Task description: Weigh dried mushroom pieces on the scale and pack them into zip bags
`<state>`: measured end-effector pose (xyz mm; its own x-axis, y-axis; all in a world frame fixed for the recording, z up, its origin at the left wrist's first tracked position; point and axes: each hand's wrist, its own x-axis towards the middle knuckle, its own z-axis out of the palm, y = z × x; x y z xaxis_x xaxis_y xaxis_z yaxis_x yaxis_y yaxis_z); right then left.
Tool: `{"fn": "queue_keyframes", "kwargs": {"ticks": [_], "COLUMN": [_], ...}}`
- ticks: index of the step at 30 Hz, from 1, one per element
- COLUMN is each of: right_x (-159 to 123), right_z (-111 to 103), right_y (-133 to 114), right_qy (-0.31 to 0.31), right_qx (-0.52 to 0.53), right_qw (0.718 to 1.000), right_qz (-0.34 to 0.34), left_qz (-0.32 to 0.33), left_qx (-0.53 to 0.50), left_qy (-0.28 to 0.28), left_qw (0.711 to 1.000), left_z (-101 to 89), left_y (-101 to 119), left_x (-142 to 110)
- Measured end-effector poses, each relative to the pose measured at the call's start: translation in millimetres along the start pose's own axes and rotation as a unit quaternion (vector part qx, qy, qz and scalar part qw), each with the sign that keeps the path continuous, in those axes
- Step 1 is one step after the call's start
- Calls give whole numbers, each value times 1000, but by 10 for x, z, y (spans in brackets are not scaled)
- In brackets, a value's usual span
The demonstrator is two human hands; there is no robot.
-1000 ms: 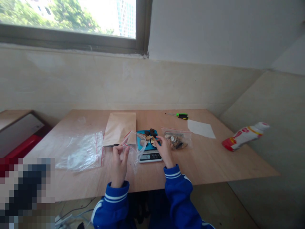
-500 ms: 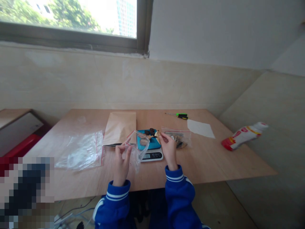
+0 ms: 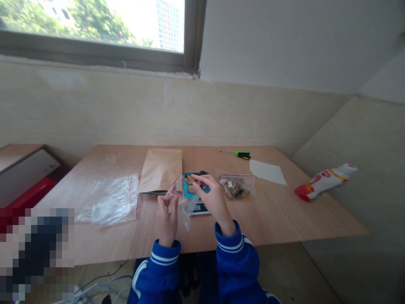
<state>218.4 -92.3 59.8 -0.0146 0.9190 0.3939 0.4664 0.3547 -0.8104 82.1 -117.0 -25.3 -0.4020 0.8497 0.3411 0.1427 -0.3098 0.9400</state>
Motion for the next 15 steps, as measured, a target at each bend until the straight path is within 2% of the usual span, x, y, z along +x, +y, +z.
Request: {"fn": "queue_keyframes", "kwargs": {"ticks": [4,7,9,11,15], "right_x": [-30,15,66,106,90], "right_z": [-113,-155,-123,-34,221], "right_y": [-64,-18,109,297,673], "right_qy": [-78,-50,-11,0,-63], "right_qx": [-34,-12,-12,-55,-191], "right_qw": [994,996,998,998,979], "right_qz": [-68,-73,-56,-40,-37], "left_qz": [29,60,80,93,103], "left_qx": [6,19,18,9,-1], "left_qy": [36,52,64,74,73], "left_qw": [999,997,995,993,992], "left_z": [-33,-79,-122,-164,-204], "left_y": [25,26,-8,-60,-117], "left_x": [21,41,57,71,68]}}
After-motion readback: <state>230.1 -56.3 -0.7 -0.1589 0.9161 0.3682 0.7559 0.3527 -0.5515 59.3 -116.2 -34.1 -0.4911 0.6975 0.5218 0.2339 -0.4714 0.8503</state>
